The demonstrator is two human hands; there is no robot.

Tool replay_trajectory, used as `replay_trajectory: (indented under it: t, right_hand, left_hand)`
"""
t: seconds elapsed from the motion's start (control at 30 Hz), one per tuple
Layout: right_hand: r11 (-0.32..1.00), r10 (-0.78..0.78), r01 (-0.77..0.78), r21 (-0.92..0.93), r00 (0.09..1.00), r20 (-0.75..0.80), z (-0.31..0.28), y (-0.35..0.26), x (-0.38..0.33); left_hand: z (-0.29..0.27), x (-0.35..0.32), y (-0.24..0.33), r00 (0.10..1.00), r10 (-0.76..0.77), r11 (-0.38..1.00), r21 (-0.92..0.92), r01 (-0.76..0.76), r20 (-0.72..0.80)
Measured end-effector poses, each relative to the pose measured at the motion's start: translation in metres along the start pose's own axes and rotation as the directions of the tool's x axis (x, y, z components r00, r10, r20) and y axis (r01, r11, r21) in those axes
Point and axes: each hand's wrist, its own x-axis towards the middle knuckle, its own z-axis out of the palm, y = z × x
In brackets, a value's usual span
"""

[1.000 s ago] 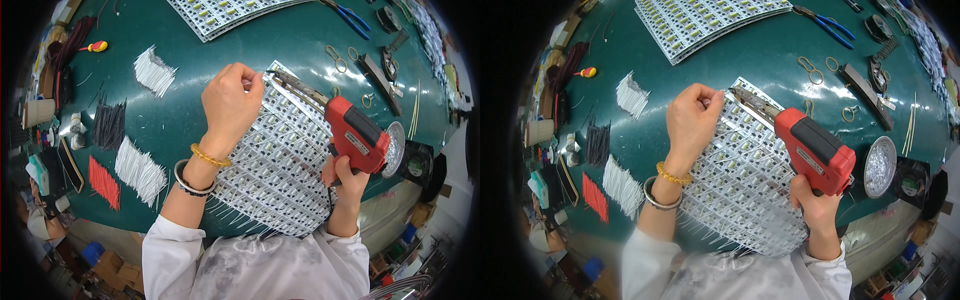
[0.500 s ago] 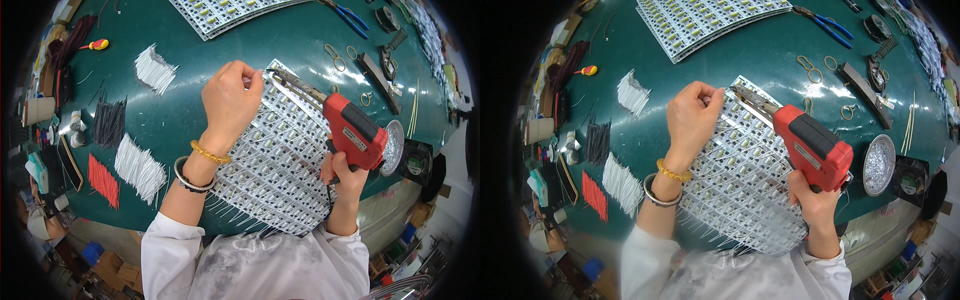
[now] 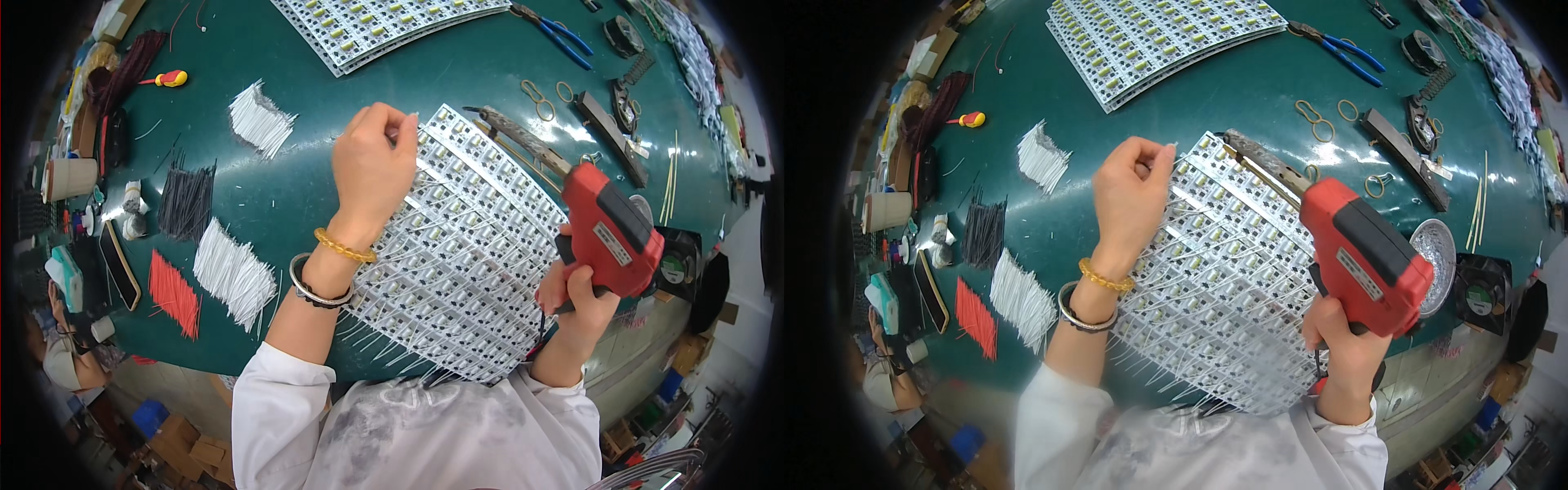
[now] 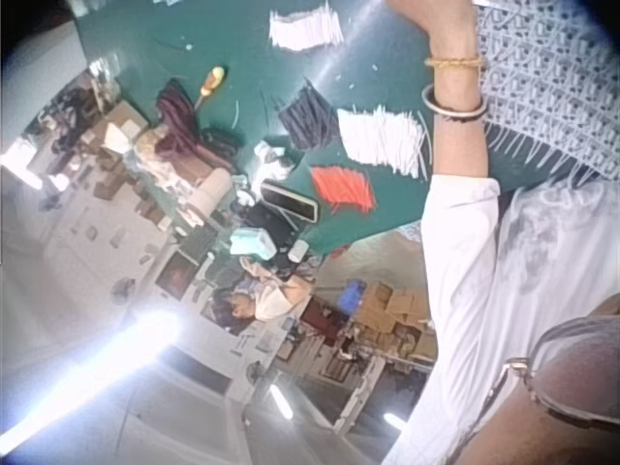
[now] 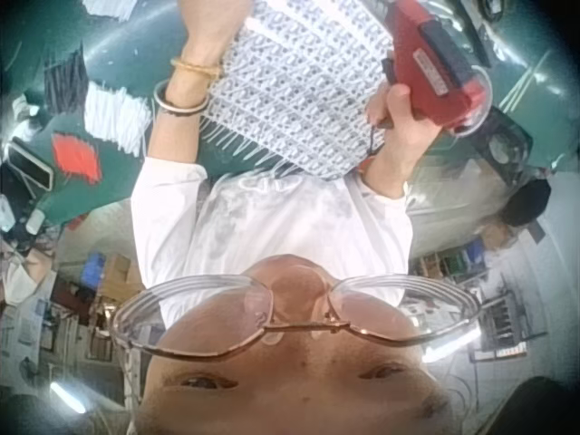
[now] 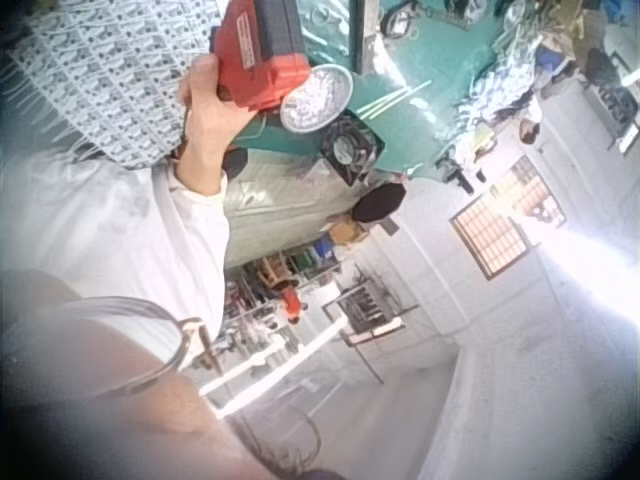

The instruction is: The person solders white wires onto circuit boards using a soldering iron, then takes black wires and solders them to the boards.

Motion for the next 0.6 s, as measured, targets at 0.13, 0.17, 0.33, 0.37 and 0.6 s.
replay_trajectory:
  t: [0.13, 0.17, 0.33, 0.37, 0.6]
  right_hand:
    - [0.998, -0.069, 0.069, -0.012, 0.997, -0.035, 0.001, 0.003, -0.007]
    - [0.999, -0.05, 0.05, -0.022, 0.998, -0.046, 0.002, 0.006, -0.008]
    - [0.999, 0.043, -0.044, -0.003, 0.997, -0.07, 0.009, 0.015, 0.001]
    - [0.999, 0.042, -0.043, -0.007, 0.998, -0.052, 0.009, 0.017, 0.002]
    - [0.997, 0.06, -0.063, -0.04, 0.996, -0.06, 0.009, 0.019, 0.001]
  left_hand:
    - [-0.001, 0.003, 0.003, 0.998, -0.035, 0.999, -0.03, 0.033, -0.058]
    - [0.0, 0.003, -0.001, 1.0, -0.009, 0.999, -0.033, 0.008, -0.026]
    - [0.0, 0.001, 0.005, 0.995, 0.04, 0.998, 0.04, -0.044, 0.095]
    - [0.001, 0.002, 0.005, 0.993, 0.054, 0.996, 0.065, -0.062, 0.109]
    - [-0.003, 0.01, 0.005, 0.983, -0.052, 0.994, 0.102, 0.035, 0.174]
